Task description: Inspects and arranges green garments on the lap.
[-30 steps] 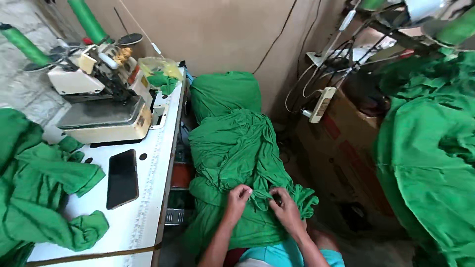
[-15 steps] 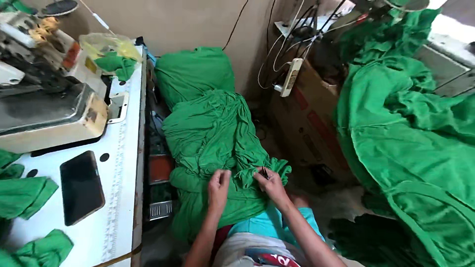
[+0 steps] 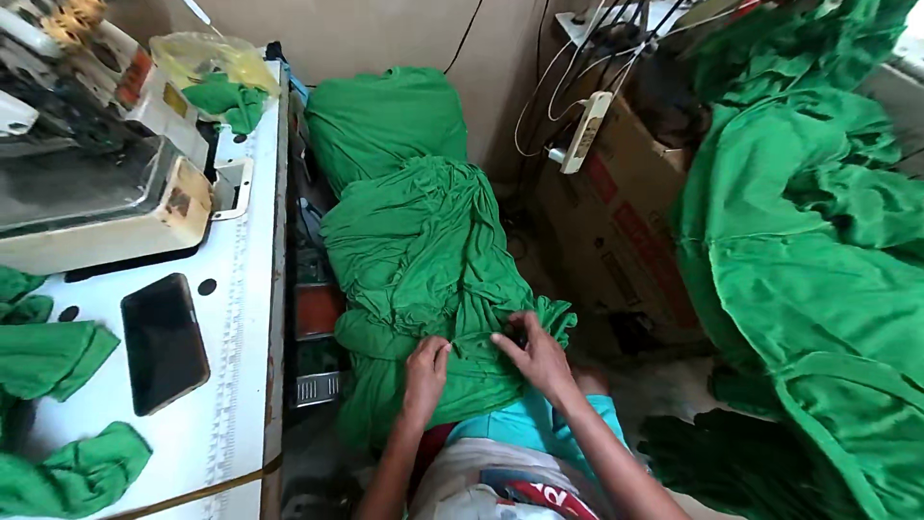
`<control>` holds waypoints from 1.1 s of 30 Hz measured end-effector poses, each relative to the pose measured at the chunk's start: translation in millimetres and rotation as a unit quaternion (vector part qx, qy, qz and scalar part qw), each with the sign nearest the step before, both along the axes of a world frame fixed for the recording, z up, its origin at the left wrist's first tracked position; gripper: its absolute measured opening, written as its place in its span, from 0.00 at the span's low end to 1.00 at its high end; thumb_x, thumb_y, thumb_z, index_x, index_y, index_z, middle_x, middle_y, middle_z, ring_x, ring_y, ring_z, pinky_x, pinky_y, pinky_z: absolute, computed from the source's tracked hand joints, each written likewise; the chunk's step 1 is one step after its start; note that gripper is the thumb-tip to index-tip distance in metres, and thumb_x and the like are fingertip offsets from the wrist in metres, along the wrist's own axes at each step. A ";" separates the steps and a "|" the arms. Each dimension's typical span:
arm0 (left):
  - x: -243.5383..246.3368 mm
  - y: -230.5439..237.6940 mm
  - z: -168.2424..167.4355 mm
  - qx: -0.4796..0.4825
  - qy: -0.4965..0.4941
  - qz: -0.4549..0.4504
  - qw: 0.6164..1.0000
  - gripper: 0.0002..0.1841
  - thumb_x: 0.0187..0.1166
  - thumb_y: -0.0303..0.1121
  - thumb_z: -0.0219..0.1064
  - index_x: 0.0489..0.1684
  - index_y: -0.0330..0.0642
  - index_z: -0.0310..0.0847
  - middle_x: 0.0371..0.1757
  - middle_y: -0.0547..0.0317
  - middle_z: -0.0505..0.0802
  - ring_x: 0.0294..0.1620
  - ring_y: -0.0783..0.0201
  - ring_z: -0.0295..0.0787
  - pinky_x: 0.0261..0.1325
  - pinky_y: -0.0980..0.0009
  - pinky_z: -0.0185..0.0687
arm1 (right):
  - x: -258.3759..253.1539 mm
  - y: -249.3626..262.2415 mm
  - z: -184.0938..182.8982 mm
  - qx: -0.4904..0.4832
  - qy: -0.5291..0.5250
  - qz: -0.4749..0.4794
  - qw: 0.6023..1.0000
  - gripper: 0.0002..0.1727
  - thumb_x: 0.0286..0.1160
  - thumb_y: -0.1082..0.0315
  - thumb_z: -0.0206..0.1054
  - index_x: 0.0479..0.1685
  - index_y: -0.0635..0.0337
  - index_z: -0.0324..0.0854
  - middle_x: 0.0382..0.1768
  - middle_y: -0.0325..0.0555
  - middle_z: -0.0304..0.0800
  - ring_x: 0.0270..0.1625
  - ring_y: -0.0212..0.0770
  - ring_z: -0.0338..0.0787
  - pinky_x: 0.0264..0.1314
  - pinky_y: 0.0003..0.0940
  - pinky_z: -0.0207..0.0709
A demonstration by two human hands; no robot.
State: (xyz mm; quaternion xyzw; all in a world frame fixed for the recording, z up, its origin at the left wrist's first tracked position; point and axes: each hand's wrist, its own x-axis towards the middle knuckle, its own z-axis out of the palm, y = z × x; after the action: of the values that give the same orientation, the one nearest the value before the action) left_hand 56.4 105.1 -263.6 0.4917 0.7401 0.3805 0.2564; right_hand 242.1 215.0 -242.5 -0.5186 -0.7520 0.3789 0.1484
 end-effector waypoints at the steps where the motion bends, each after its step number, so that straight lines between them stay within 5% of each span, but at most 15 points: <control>1: 0.6 -5.5 0.3 -0.013 -0.010 0.004 1.000 0.13 0.87 0.31 0.60 0.52 0.30 0.87 0.50 0.43 0.93 0.46 0.56 0.91 0.56 0.61 0.86 | -4.7 -2.5 6.4 0.024 -0.013 -0.016 0.999 0.33 0.84 0.44 0.61 0.75 0.61 0.72 0.57 0.57 0.90 0.56 0.59 0.92 0.56 0.65 0.81; 4: 3.9 -16.9 -1.0 0.002 -0.047 0.020 0.999 0.12 0.85 0.29 0.61 0.51 0.29 0.87 0.45 0.44 0.92 0.39 0.60 0.89 0.48 0.65 0.86 | -18.6 -6.6 17.4 0.065 -0.001 0.016 0.998 0.26 0.91 0.52 0.52 0.74 0.64 0.71 0.54 0.58 0.90 0.52 0.58 0.93 0.54 0.60 0.83; 10: 4.0 -19.4 -3.2 0.054 -0.066 0.050 0.995 0.11 0.84 0.29 0.61 0.47 0.31 0.87 0.37 0.50 0.91 0.34 0.67 0.87 0.42 0.72 0.84 | -39.0 -11.2 14.5 0.177 -0.013 0.222 0.959 0.14 0.79 0.62 0.69 0.54 0.63 0.86 0.46 0.56 0.93 0.48 0.57 0.95 0.49 0.58 0.87; 17: 4.8 -14.7 -0.3 0.085 -0.055 -0.007 0.995 0.10 0.82 0.28 0.62 0.45 0.31 0.88 0.40 0.49 0.92 0.41 0.65 0.90 0.51 0.70 0.87 | -53.8 -19.2 -2.2 0.249 -0.022 0.230 0.941 0.09 0.79 0.68 0.66 0.44 0.62 0.90 0.39 0.56 0.94 0.43 0.58 0.96 0.45 0.58 0.88; 19: 2.7 -14.2 -1.0 0.104 -0.015 -0.009 0.994 0.10 0.82 0.31 0.63 0.43 0.35 0.90 0.42 0.53 0.94 0.47 0.61 0.90 0.60 0.58 0.81 | -54.2 -18.9 -1.8 0.200 -0.048 0.188 0.960 0.14 0.80 0.62 0.67 0.53 0.63 0.87 0.43 0.57 0.94 0.43 0.59 0.96 0.44 0.60 0.87; 21: -3.2 -7.7 -2.3 0.145 0.056 0.015 0.988 0.13 0.82 0.36 0.61 0.41 0.43 0.93 0.44 0.60 0.96 0.56 0.57 0.88 0.67 0.48 0.70 | -51.7 -13.8 6.3 0.102 -0.127 0.153 0.975 0.28 0.79 0.54 0.70 0.73 0.61 0.77 0.49 0.60 0.94 0.48 0.64 0.94 0.51 0.65 0.84; 24: -18.3 13.4 4.5 0.142 0.117 0.033 0.982 0.14 0.83 0.37 0.60 0.52 0.46 0.92 0.55 0.58 0.95 0.70 0.49 0.83 0.73 0.42 0.66 | -38.0 -2.6 10.0 0.024 -0.177 0.119 0.977 0.20 0.85 0.57 0.65 0.68 0.58 0.82 0.51 0.60 0.93 0.55 0.65 0.93 0.59 0.68 0.80; 27: -42.8 42.8 15.8 -0.037 0.162 -0.002 0.986 0.32 0.81 0.47 0.67 0.83 0.44 0.73 0.84 0.45 0.77 0.90 0.39 0.59 0.84 0.34 0.53 | -13.5 5.4 10.7 0.055 -0.149 0.053 0.986 0.16 0.82 0.61 0.65 0.59 0.61 0.85 0.44 0.62 0.93 0.49 0.67 0.93 0.52 0.70 0.80; 28: -52.7 52.7 15.4 -0.090 0.147 0.002 0.985 0.32 0.81 0.46 0.68 0.83 0.40 0.71 0.85 0.42 0.74 0.90 0.37 0.58 0.85 0.35 0.54 | -4.6 9.2 11.1 0.058 -0.149 0.039 0.986 0.16 0.81 0.61 0.66 0.58 0.61 0.86 0.43 0.63 0.93 0.48 0.68 0.93 0.51 0.71 0.80; 30: -73.1 64.7 13.8 -0.135 0.087 0.023 0.987 0.25 0.87 0.42 0.63 0.75 0.33 0.77 0.77 0.37 0.82 0.83 0.40 0.71 0.84 0.42 0.64 | 10.8 17.8 9.3 0.034 -0.173 0.051 0.983 0.15 0.80 0.61 0.67 0.58 0.60 0.87 0.44 0.63 0.93 0.50 0.68 0.92 0.53 0.72 0.79; 33: -93.8 67.6 18.5 -0.077 -0.010 0.070 0.994 0.18 0.90 0.36 0.58 0.61 0.31 0.86 0.63 0.39 0.91 0.70 0.49 0.86 0.77 0.51 0.74 | 19.0 20.1 5.2 0.009 -0.195 0.117 0.974 0.15 0.80 0.61 0.68 0.57 0.58 0.88 0.44 0.62 0.94 0.51 0.67 0.92 0.54 0.72 0.79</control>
State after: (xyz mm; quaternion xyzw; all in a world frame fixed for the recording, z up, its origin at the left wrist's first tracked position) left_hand -37.4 172.7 -245.2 0.4132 0.7975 0.3443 0.2735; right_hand 261.1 235.0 -237.3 -0.4898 -0.8253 0.2779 -0.0420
